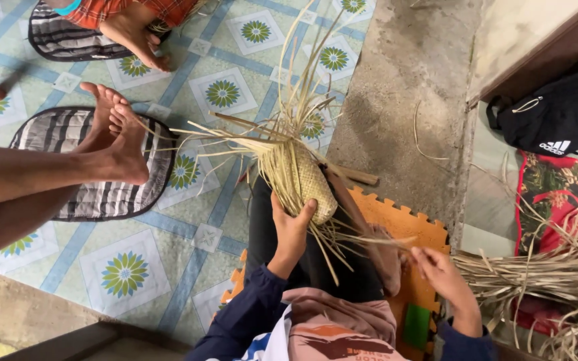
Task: Weaving a hat from dried straw strands by hand while sitting on a cushion on the floor.
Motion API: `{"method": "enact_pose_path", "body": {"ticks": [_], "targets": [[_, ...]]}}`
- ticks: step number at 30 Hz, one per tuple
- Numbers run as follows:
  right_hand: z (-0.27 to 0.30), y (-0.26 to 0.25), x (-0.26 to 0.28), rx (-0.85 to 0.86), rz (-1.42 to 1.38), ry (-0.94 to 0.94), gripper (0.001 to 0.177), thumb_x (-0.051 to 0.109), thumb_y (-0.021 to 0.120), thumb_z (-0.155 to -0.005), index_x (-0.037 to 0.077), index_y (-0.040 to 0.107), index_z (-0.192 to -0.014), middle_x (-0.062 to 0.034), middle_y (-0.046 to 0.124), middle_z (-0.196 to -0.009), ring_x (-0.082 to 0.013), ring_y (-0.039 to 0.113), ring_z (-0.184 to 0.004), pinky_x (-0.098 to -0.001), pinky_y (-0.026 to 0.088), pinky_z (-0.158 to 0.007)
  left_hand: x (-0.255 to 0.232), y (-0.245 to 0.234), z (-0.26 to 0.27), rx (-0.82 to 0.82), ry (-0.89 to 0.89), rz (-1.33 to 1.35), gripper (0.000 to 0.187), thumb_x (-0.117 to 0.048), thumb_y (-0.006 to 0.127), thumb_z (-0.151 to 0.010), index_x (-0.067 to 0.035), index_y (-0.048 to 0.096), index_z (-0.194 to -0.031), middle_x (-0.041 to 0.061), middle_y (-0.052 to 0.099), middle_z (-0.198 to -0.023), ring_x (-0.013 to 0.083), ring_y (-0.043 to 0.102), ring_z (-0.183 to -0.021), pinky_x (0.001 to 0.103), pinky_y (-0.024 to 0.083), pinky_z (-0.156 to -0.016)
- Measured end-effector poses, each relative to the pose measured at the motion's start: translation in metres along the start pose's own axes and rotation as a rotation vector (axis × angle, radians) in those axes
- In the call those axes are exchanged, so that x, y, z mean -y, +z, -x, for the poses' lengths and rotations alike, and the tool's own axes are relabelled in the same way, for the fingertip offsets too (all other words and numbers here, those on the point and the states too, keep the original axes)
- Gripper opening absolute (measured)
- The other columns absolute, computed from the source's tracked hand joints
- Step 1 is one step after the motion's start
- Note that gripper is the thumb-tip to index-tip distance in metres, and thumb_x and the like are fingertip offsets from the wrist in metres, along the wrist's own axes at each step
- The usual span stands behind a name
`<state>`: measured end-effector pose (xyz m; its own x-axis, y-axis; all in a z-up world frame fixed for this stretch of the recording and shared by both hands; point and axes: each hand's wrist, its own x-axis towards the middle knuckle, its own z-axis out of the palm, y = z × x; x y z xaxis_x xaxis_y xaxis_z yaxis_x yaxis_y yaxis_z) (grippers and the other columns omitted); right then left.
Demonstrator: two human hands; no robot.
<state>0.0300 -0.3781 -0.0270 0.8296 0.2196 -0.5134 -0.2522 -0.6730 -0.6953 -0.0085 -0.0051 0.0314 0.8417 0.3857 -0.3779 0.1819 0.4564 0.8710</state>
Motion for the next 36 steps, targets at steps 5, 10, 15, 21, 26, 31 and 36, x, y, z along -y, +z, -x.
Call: {"method": "enact_pose_path", "body": {"ticks": [5,10,15,21,26,31,36], "targets": [[0.022,0.02,0.097,-0.733,0.537,-0.264,0.057,0.048,0.058,-0.105,0.003,0.059,-0.141,-0.0241,0.061,-0.133,-0.0433,0.062,-0.119,-0.0582,0.048,-0.101,0.06,0.023,-0.017,-0.009,0.31,0.168,0.094,-0.035,0.085,-0.075,-0.004,0.037,-0.15,0.016,0.06,-0.138,0.0217,0.061,-0.121,0.035,0.051,-0.104],[0.025,0.062,0.19,-0.572,0.16,-0.689,0.095,0.053,0.051,-0.099,0.0,0.01,-0.167,-0.0298,0.038,-0.165,-0.0424,0.046,-0.147,-0.0546,0.034,-0.119,0.061,0.028,-0.009,0.12,0.316,-0.108,0.112,-0.043,0.086,-0.07,-0.003,0.027,-0.156,0.017,0.043,-0.154,0.0239,0.044,-0.142,0.037,0.037,-0.118],[-0.003,0.095,0.218,-0.245,-0.005,-0.217,0.129,0.039,0.099,-0.062,0.014,0.023,-0.163,-0.0203,0.071,-0.114,-0.0368,0.073,-0.107,-0.0561,0.054,-0.096,0.045,0.034,-0.01,0.191,0.504,0.033,0.125,-0.012,0.093,-0.072,-0.004,0.01,-0.165,0.033,0.032,-0.157,0.0385,0.031,-0.148,0.057,0.033,-0.117],[-0.018,0.108,0.234,-0.352,-0.123,-0.366,0.133,0.038,0.103,-0.055,0.009,0.024,-0.158,-0.035,0.058,-0.142,-0.0556,0.057,-0.128,-0.0728,0.046,-0.104,0.058,0.031,-0.015,0.346,0.545,0.087,0.127,-0.002,0.087,-0.075,-0.003,-0.003,-0.166,0.034,0.025,-0.161,0.0387,0.029,-0.148,0.057,0.038,-0.114],[-0.027,0.105,0.213,-0.389,0.01,-0.326,0.122,0.042,0.102,-0.055,0.01,0.035,-0.152,-0.0305,0.064,-0.132,-0.0533,0.063,-0.12,-0.0706,0.053,-0.094,0.12,0.032,-0.019,0.47,0.476,0.023,0.139,-0.01,0.093,-0.065,-0.002,-0.004,-0.163,0.025,0.032,-0.159,0.0373,0.039,-0.146,0.054,0.047,-0.108],[-0.032,0.094,0.201,-0.46,0.402,-0.391,0.106,0.029,0.095,-0.06,0.012,0.047,-0.153,-0.0311,0.065,-0.124,-0.0573,0.068,-0.107,-0.0719,0.058,-0.084,0.187,0.062,0.002,0.591,0.309,0.208,0.126,0.004,0.079,-0.078,-0.001,-0.015,-0.162,0.028,0.026,-0.161,0.0364,0.032,-0.146,0.056,0.042,-0.11],[-0.031,0.061,0.19,-0.343,0.719,-0.318,0.095,0.03,0.087,-0.073,0.016,0.045,-0.158,-0.0225,0.067,-0.127,-0.0485,0.069,-0.115,-0.0634,0.059,-0.09,0.047,0.052,0.053,1.22,0.205,-1.096,0.04,-0.051,0.06,-0.085,-0.014,0.072,-0.078,0.011,0.077,-0.079,0.0392,0.078,-0.084,0.051,0.061,-0.073]]}}
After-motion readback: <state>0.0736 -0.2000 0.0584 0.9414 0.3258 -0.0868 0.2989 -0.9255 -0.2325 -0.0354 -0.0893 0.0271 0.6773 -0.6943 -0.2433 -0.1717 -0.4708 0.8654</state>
